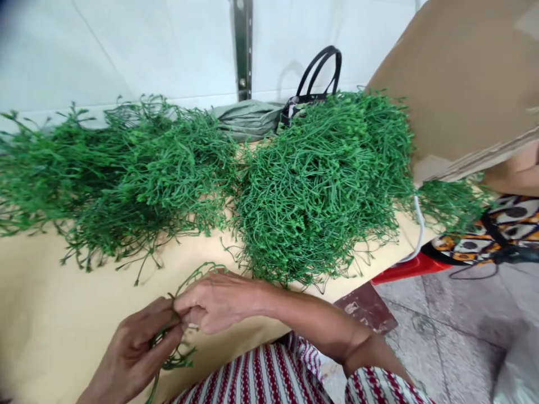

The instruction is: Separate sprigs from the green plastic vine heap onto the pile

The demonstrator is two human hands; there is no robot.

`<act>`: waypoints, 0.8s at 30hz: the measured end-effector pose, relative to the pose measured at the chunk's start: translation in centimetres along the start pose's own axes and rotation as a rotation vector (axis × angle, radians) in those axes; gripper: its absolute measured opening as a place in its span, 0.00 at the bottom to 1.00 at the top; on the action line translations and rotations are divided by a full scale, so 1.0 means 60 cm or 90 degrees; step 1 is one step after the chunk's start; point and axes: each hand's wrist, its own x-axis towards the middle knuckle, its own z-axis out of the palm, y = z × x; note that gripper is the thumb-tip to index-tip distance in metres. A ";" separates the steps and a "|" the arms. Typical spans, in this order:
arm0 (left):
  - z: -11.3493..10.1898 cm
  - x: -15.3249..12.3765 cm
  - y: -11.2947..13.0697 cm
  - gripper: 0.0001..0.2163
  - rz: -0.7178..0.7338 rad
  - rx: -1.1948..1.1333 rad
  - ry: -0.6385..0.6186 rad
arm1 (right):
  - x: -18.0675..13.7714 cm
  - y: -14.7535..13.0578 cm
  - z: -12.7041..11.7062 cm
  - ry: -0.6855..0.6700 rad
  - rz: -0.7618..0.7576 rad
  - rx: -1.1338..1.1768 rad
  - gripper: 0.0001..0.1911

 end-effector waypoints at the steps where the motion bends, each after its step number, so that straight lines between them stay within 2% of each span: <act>1: -0.003 -0.001 0.001 0.14 -0.003 -0.021 -0.017 | -0.002 0.000 -0.002 -0.049 -0.024 0.023 0.09; 3: -0.009 -0.003 0.004 0.14 -0.019 -0.080 -0.054 | -0.006 0.001 -0.004 -0.101 -0.053 0.073 0.09; 4: -0.012 -0.003 0.006 0.14 -0.039 -0.111 -0.069 | -0.008 0.001 -0.003 -0.091 -0.044 0.096 0.09; 6: -0.016 -0.001 0.008 0.11 -0.114 -0.166 -0.074 | -0.010 0.003 0.004 -0.007 0.021 0.147 0.09; 8: -0.014 0.001 0.008 0.07 -0.198 -0.212 -0.010 | -0.009 0.005 0.014 0.101 0.098 0.214 0.09; 10: -0.007 0.001 0.003 0.04 -0.237 -0.256 0.066 | -0.005 0.006 0.026 0.173 0.140 0.292 0.08; 12: 0.004 -0.003 -0.003 0.04 -0.237 -0.289 0.126 | 0.000 0.006 0.038 0.191 0.160 0.371 0.06; 15: 0.019 -0.011 -0.011 0.03 -0.211 -0.265 0.188 | 0.007 0.003 0.053 0.153 0.195 0.464 0.09; 19: 0.027 -0.018 -0.019 0.04 -0.188 -0.177 0.189 | 0.011 0.000 0.064 0.140 0.207 0.506 0.12; 24: 0.029 -0.021 -0.025 0.06 -0.179 -0.218 0.190 | 0.009 -0.001 0.064 0.181 0.218 0.476 0.12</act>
